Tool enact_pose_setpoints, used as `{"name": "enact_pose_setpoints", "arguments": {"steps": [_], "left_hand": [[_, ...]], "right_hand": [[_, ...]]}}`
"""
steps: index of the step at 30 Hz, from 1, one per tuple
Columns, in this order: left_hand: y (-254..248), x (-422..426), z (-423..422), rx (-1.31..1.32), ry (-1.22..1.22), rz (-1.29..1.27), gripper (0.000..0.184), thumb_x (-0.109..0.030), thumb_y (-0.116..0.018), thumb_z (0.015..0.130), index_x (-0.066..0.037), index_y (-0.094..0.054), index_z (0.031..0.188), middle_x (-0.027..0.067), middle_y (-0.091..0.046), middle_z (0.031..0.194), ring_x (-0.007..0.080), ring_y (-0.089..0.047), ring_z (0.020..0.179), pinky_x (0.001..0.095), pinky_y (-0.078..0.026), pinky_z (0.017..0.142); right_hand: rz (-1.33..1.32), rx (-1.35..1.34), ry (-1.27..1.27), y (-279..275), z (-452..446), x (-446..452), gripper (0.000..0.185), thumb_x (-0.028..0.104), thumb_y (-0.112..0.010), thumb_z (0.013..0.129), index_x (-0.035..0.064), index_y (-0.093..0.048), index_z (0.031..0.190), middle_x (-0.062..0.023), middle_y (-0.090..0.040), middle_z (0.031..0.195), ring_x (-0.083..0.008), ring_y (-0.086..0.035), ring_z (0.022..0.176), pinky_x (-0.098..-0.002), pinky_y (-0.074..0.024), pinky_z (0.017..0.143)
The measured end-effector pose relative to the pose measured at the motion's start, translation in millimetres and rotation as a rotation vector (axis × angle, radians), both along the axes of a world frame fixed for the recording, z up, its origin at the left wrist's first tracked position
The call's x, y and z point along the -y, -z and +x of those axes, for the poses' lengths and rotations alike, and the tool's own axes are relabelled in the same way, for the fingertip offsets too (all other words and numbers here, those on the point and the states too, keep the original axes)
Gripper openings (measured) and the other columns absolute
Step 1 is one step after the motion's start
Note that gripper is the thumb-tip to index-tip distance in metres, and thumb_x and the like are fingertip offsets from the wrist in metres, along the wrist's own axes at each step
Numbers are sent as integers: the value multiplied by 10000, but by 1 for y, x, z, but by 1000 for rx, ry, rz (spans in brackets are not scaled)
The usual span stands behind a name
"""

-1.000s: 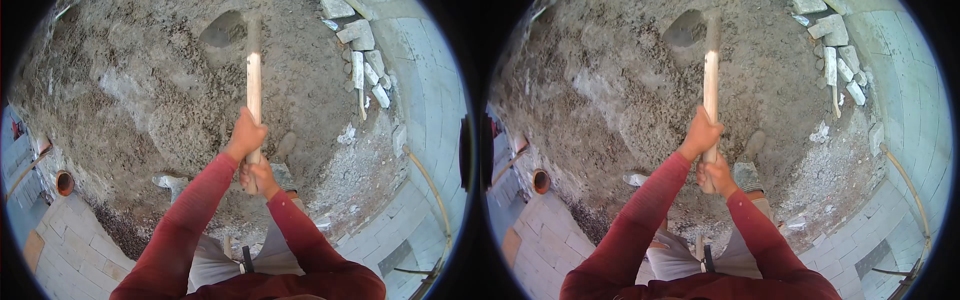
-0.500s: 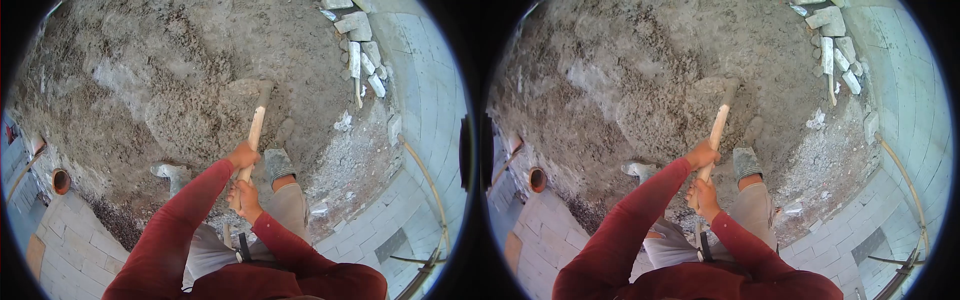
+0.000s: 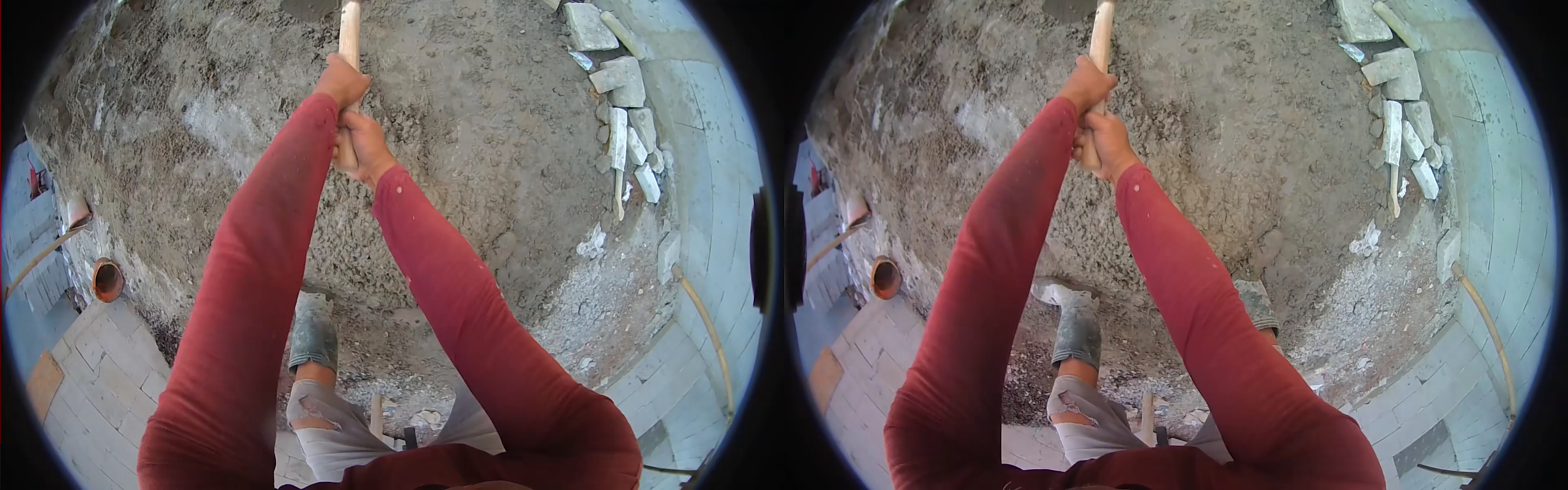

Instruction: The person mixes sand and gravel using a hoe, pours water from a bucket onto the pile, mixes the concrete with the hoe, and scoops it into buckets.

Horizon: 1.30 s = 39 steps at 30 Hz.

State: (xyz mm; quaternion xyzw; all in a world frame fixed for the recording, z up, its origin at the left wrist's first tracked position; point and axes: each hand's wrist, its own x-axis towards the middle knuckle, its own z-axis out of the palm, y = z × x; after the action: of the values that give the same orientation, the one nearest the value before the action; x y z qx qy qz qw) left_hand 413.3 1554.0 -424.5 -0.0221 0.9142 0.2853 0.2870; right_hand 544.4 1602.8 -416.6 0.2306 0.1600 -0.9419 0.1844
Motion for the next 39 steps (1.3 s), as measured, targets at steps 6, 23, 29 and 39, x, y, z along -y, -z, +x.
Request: {"name": "enact_pose_setpoints", "arguments": {"steps": [6, 23, 29, 39], "left_hand": [[29, 29, 60, 327, 216, -109, 647, -278, -674, 795, 187, -542, 1225, 329, -671, 1114, 412, -682, 1066, 421, -553, 904], [-177, 25, 459, 758, -1281, 849, 398, 3, -617, 859, -110, -394, 1168, 117, -541, 966, 233, -596, 709, 442, -561, 645], [-79, 204, 317, 179, -1215, 474, 182, -129, -616, 888, 0, -508, 958, 93, -552, 743, 213, -576, 620, 366, -531, 563], [-21, -21, 421, 712, -1403, 718, 248, -91, -592, 867, 0, -466, 1061, 109, -521, 724, 242, -551, 622, 413, -532, 587]], "right_hand": [[93, 269, -71, -11, 72, 16, 94, 91, -553, 894, 56, -505, 966, -40, -547, 726, -133, -543, 553, -308, -477, 470], [999, 1, -1209, -247, 411, -92, 439, 154, -663, 783, -34, -458, 1124, -284, -637, 825, -463, -668, 812, -502, -514, 704], [378, -210, -1069, -87, 236, 42, 393, 194, -662, 800, -57, -561, 1085, -135, -619, 686, -233, -620, 521, -378, -500, 470], [870, 55, -1416, -127, 309, -152, 415, 205, -647, 822, -69, -541, 1115, -196, -647, 780, -292, -645, 580, -425, -522, 552]]}}
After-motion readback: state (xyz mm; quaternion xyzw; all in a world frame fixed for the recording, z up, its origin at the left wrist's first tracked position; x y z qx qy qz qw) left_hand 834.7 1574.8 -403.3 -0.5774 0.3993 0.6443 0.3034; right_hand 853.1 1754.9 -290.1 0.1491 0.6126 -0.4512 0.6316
